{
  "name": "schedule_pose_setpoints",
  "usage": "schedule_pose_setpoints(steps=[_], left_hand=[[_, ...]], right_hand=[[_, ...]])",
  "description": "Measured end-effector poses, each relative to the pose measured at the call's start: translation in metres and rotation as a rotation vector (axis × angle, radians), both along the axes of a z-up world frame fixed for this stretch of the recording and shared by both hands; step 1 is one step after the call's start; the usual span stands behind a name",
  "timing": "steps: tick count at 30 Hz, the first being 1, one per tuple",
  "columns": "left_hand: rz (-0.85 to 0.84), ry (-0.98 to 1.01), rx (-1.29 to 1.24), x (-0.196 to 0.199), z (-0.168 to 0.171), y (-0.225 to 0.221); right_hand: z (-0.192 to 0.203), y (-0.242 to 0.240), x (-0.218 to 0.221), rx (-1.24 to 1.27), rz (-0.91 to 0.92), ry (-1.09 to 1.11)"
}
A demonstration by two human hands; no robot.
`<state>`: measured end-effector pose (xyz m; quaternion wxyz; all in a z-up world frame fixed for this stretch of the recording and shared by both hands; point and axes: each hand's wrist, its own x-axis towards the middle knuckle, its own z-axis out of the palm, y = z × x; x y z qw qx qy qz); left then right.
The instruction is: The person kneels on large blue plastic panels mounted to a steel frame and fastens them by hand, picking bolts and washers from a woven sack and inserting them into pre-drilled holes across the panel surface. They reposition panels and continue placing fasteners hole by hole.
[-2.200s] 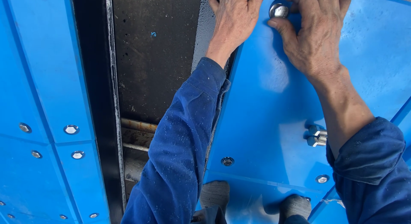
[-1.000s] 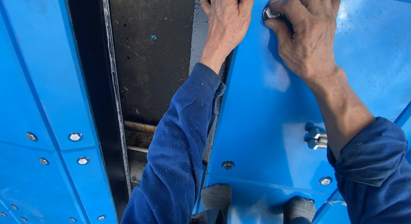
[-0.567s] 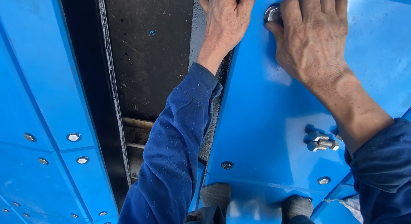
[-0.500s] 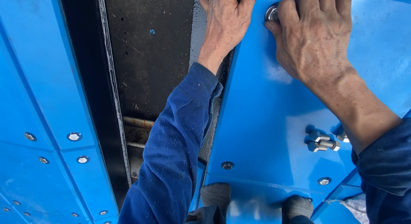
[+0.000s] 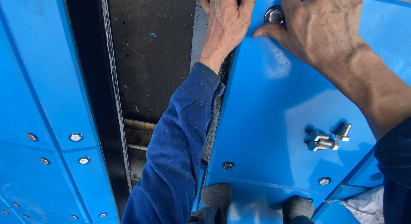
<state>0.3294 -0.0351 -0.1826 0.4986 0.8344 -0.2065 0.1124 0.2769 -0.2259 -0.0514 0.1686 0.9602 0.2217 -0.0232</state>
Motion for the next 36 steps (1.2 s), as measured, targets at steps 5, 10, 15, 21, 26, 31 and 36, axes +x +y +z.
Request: schedule_pose_setpoints(steps=[5,10,15,21,26,31,36], left_hand=[[-0.028,0.213,0.155,-0.004,-0.036,0.001],[-0.010,0.135,0.102,-0.005,-0.025,0.000],[-0.008,0.072,0.083,-0.003,-0.022,0.002],[-0.027,0.111,0.132,-0.005,-0.030,0.003],[0.021,-0.037,0.074,-0.001,-0.009,0.000],[-0.006,0.321,0.103,-0.024,-0.039,0.008],[0.060,0.214,0.094,-0.007,0.012,-0.004]], right_hand=[[-0.016,-0.027,-0.013,0.345,0.181,-0.089],[-0.016,-0.013,-0.011,0.309,0.076,-0.077],[-0.007,-0.016,-0.011,0.357,0.095,-0.077],[-0.031,-0.023,-0.027,0.503,0.047,-0.005],[-0.021,-0.007,-0.022,0.474,-0.005,-0.273],[-0.046,-0.009,-0.036,0.777,-0.200,0.012],[-0.038,-0.004,-0.022,0.864,-0.196,-0.046]])
